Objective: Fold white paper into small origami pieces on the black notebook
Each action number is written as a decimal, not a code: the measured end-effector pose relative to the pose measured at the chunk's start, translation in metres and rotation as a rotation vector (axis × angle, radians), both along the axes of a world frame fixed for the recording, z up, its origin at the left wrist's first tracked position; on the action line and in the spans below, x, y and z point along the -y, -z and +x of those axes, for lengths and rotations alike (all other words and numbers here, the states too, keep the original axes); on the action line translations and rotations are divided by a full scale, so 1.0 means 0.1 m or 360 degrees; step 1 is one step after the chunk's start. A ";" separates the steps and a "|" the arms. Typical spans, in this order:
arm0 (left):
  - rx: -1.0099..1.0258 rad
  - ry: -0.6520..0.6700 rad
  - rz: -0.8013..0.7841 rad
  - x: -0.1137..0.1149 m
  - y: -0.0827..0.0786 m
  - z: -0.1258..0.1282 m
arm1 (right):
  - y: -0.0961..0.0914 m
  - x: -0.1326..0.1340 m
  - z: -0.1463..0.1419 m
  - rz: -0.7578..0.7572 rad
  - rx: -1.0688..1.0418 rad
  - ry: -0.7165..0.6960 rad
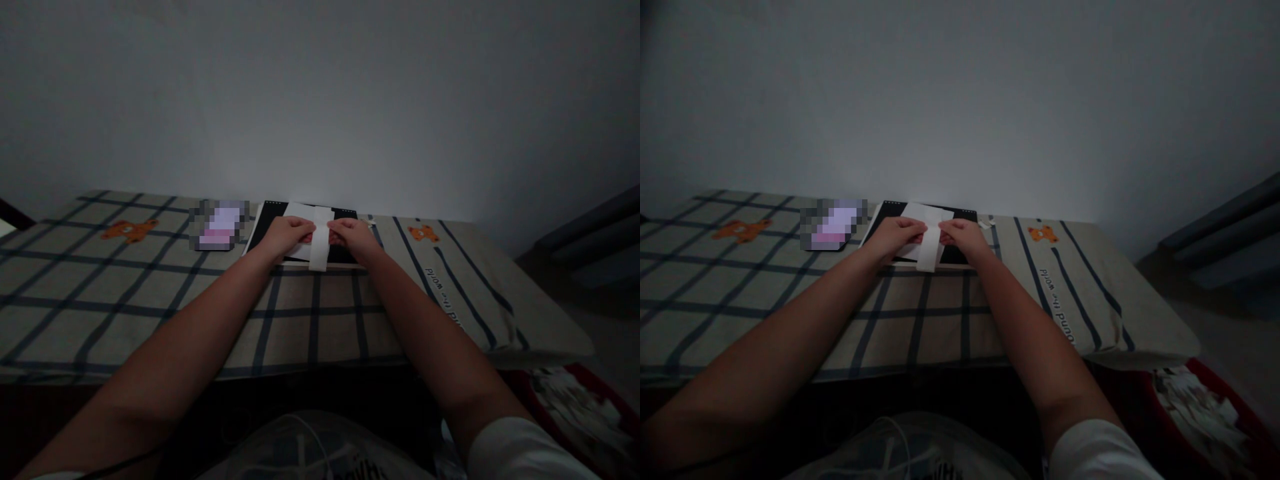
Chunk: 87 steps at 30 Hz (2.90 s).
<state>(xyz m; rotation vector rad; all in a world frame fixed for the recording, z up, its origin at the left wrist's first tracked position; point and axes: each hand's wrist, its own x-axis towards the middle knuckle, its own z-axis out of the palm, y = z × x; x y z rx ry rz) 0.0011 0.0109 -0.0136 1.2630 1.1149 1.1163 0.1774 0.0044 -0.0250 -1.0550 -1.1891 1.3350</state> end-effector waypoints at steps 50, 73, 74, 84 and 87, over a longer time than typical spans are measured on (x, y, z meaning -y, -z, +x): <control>-0.0095 -0.0017 0.0062 -0.01 0.02 -0.01 | 0.00 -0.01 -0.03 0.0099 0.0197 0.0246; 0.0038 -0.0016 0.0103 -0.03 0.06 -0.01 | 0.00 -0.01 0.00 0.0023 -0.0092 0.0081; 0.0010 -0.0038 0.0133 -0.03 0.06 -0.01 | 0.00 -0.01 -0.01 0.0007 -0.0105 0.0061; 0.0038 0.0030 0.0025 0.01 0.01 0.00 | -0.01 0.00 -0.01 -0.0004 0.0038 0.0089; -0.0057 0.0074 0.0016 0.02 0.00 0.00 | -0.02 0.01 -0.01 -0.0022 0.0000 0.0146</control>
